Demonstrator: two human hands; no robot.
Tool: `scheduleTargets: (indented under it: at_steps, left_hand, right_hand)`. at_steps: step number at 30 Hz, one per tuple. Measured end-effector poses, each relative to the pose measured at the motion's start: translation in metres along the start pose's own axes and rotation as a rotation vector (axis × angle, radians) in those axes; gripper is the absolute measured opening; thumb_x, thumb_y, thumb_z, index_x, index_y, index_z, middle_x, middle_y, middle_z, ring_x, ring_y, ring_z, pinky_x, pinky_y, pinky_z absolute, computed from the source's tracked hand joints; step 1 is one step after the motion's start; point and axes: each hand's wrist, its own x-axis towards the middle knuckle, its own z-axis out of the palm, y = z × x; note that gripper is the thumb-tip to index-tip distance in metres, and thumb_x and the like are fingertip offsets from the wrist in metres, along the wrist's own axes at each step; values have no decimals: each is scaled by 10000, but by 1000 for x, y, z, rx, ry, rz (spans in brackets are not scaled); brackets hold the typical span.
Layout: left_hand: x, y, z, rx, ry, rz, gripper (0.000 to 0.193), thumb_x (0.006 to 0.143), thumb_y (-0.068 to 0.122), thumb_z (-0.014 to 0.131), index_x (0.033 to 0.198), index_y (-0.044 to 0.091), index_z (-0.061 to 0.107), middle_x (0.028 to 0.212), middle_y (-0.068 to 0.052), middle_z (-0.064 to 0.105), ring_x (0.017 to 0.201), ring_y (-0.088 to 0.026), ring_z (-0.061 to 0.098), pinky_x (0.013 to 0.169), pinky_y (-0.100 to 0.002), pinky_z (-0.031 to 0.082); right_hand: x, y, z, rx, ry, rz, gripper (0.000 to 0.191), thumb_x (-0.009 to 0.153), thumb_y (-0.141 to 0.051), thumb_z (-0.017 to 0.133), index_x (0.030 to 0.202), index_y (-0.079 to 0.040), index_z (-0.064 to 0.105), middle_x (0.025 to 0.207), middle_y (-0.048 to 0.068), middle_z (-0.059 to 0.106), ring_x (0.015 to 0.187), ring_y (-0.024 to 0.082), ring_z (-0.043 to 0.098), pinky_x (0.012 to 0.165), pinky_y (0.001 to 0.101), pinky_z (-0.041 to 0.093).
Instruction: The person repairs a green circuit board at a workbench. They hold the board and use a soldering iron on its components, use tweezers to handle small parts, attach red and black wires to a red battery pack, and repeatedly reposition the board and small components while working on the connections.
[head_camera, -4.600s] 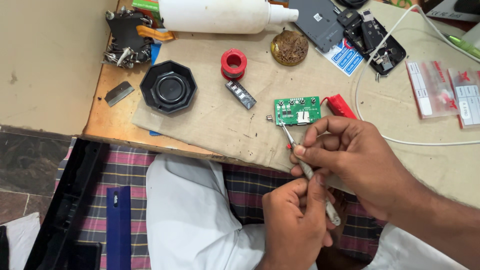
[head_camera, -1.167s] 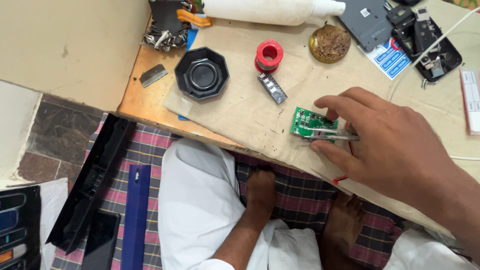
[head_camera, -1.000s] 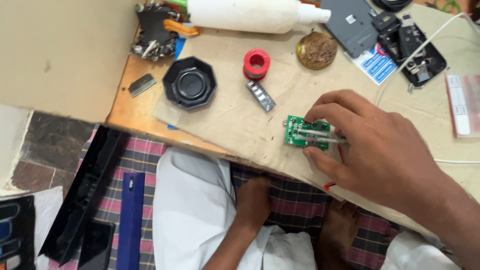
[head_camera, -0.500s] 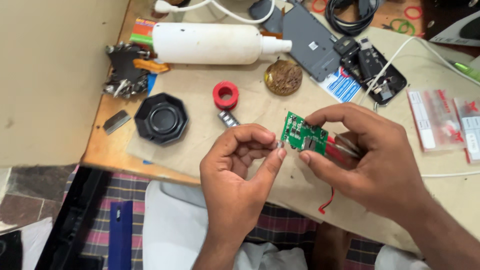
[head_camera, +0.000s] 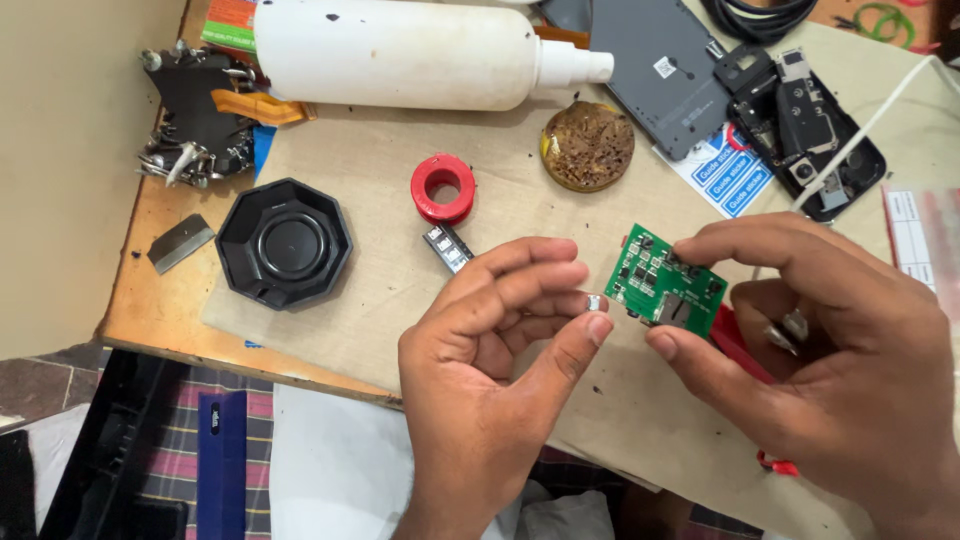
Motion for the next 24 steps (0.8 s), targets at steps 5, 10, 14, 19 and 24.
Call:
scheduleTargets:
  at_steps: [5, 10, 14, 19, 24]
  left_hand:
    - [6, -2, 4, -21, -3, 15, 186, 856, -102, 774, 1031, -89, 717, 1253, -147, 660, 988, -133, 718, 888, -271, 637]
    - [9, -3, 5, -92, 66, -184, 162, 860, -83, 789, 1010, -89, 728, 933, -120, 758, 837, -133, 721, 739, -251, 593]
    - [12, -3, -1, -212, 31, -246, 180, 881, -52, 763, 1048, -105, 719, 933, -148, 767, 838, -153, 725, 776, -270, 602]
    - [13, -3, -3, -365, -32, -307, 202, 907, -22, 741, 1082, -113, 696, 940, -183, 763, 862, -204, 746, 820, -335, 624]
    - [14, -8, -3, -423, -50, -248, 170, 946, -32, 714, 1092, -99, 656, 1027, -203, 727, 925, -222, 732, 866, -361, 617]
  right_hand:
    - [4, 0, 3, -67, -1, 12, 466, 722, -67, 866, 1133, 29, 666, 986, 99, 684, 536, 15, 530, 401, 188, 378]
    - [4, 13, 3, -66, -10, 55, 526, 692, -48, 884, 1156, 17, 645, 969, 117, 639, 460, 29, 510, 375, 225, 356]
    - [0, 23, 8, 45, -3, -73, 536, 712, -48, 859, 1178, 11, 602, 1030, 123, 683, 502, -10, 534, 393, 183, 384]
    - [-1, 31, 9, 25, 5, 30, 597, 709, -50, 863, 1245, -10, 602, 712, 59, 604, 491, 43, 511, 393, 223, 319]
    - [-3, 32, 11, 17, 54, 48, 547, 740, -39, 870, 1209, -7, 591, 640, 36, 609, 472, 40, 556, 359, 197, 353]
